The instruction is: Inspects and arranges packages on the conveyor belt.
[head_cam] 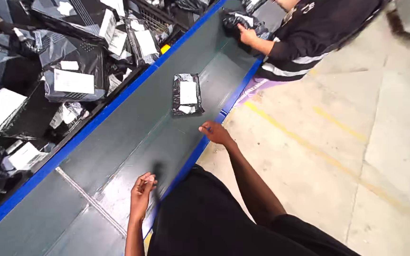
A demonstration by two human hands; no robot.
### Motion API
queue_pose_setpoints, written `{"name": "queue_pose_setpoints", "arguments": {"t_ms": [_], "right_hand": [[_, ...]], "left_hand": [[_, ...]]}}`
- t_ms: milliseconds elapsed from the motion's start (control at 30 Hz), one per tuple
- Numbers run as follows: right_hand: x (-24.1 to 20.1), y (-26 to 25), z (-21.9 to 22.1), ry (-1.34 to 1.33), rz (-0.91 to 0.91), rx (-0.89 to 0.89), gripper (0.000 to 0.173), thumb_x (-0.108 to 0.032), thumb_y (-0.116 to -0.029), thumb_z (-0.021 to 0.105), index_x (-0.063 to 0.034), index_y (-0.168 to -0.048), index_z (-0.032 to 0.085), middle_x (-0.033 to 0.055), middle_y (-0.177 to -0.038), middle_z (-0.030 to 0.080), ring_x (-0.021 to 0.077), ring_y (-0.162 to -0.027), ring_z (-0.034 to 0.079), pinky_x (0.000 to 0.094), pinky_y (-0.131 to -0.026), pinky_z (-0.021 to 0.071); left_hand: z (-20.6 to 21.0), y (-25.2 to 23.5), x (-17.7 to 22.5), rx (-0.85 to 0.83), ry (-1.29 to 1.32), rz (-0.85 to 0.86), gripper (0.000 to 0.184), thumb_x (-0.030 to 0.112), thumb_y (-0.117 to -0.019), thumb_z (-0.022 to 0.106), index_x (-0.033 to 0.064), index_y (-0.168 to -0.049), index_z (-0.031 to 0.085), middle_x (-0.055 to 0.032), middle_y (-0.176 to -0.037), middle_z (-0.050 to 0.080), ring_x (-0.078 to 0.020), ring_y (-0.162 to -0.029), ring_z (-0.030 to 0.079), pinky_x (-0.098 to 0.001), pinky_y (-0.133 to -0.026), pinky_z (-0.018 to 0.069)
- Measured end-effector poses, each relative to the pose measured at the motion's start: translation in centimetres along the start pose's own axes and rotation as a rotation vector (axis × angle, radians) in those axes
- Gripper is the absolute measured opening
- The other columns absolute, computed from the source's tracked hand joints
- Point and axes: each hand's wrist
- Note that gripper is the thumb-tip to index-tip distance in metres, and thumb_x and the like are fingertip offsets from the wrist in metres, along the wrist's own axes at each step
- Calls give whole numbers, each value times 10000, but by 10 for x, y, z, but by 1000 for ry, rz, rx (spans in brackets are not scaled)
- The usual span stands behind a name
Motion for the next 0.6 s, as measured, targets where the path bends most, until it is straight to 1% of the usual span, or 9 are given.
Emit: {"name": "queue_pose_setpoints", "arguments": {"t_ms": [100, 200, 300, 367, 400, 433, 500, 567, 600], "right_hand": [[12, -38, 4, 60, 125, -18, 605, -589, -1031, 411, -82, -1268, 640, 177, -1170, 690, 353, -1115, 663, 637, -926, 511], [-2, -65, 25, 24, 184, -66, 683, -647, -1029, 353, -61, -1222, 646, 199, -1133, 683, 371, -1084, 659, 646, -902, 501], [-37, -71, 54, 48, 249, -61, 874, -835, -893, 407, -63, -1222, 650, 194, -1151, 692, 380, -1083, 668, 667, -874, 509], [-58, -70, 80, 58, 236, -91, 866, -807, -868, 493, -35, -1237, 623, 209, -1178, 680, 391, -1107, 659, 670, -883, 502], [-65, -67, 96, 23, 213, -119, 805, -747, -892, 523, -21, -1226, 623, 212, -1161, 680, 383, -1082, 665, 653, -879, 510], [-73, -60, 110, -56, 177, -150, 737, -684, -924, 547, -8, -1205, 630, 202, -1089, 689, 353, -984, 686, 610, -844, 541], [-106, -31, 130, -295, 83, -281, 635, -593, -983, 562, 8, -1180, 609, 146, -871, 666, 257, -690, 664, 476, -668, 585], [-138, 16, 144, -428, -29, -494, 565, -547, -997, 582, -9, -1167, 603, 114, -788, 644, 220, -597, 624, 428, -604, 574], [-146, 41, 147, -445, -109, -624, 523, -513, -1002, 599, -20, -1176, 610, 104, -786, 650, 209, -597, 622, 413, -602, 572]], "left_hand": [[-1, 33, -21, 100, 50, -69, 327, 138, -1034, 582, -41, -1307, 592, -199, -1180, 707, -329, -958, 736, -458, -802, 645], [-2, 48, -31, 186, 95, -86, 308, 124, -1042, 568, -47, -1296, 595, -207, -1183, 703, -337, -952, 736, -463, -795, 646], [1, 50, -32, 218, 165, -100, 315, 126, -1060, 526, -50, -1317, 570, -224, -1200, 693, -352, -976, 730, -474, -817, 639], [5, 44, -30, 216, 259, -122, 329, 142, -1079, 480, -53, -1336, 546, -240, -1219, 679, -369, -998, 720, -494, -847, 625], [10, 39, -31, 207, 325, -139, 343, 156, -1091, 448, -56, -1348, 528, -248, -1225, 672, -372, -1008, 714, -504, -864, 615], [16, 33, -33, 194, 399, -165, 374, 189, -1105, 414, -56, -1372, 504, -251, -1236, 667, -372, -1026, 709, -512, -886, 604], [27, 17, -34, 166, 527, -217, 495, 336, -1116, 372, -20, -1456, 416, -230, -1301, 646, -356, -1100, 692, -513, -946, 583], [34, 6, -30, 213, 631, -235, 588, 442, -1090, 430, 19, -1492, 360, -211, -1346, 622, -350, -1143, 676, -523, -970, 574], [37, 2, -27, 294, 674, -222, 572, 413, -1068, 510, 17, -1466, 402, -204, -1310, 637, -337, -1122, 680, -518, -957, 580]]}}
Point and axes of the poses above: each hand's wrist, its own y-axis away from the middle knuckle, its own z-axis out of the palm, x = y × z
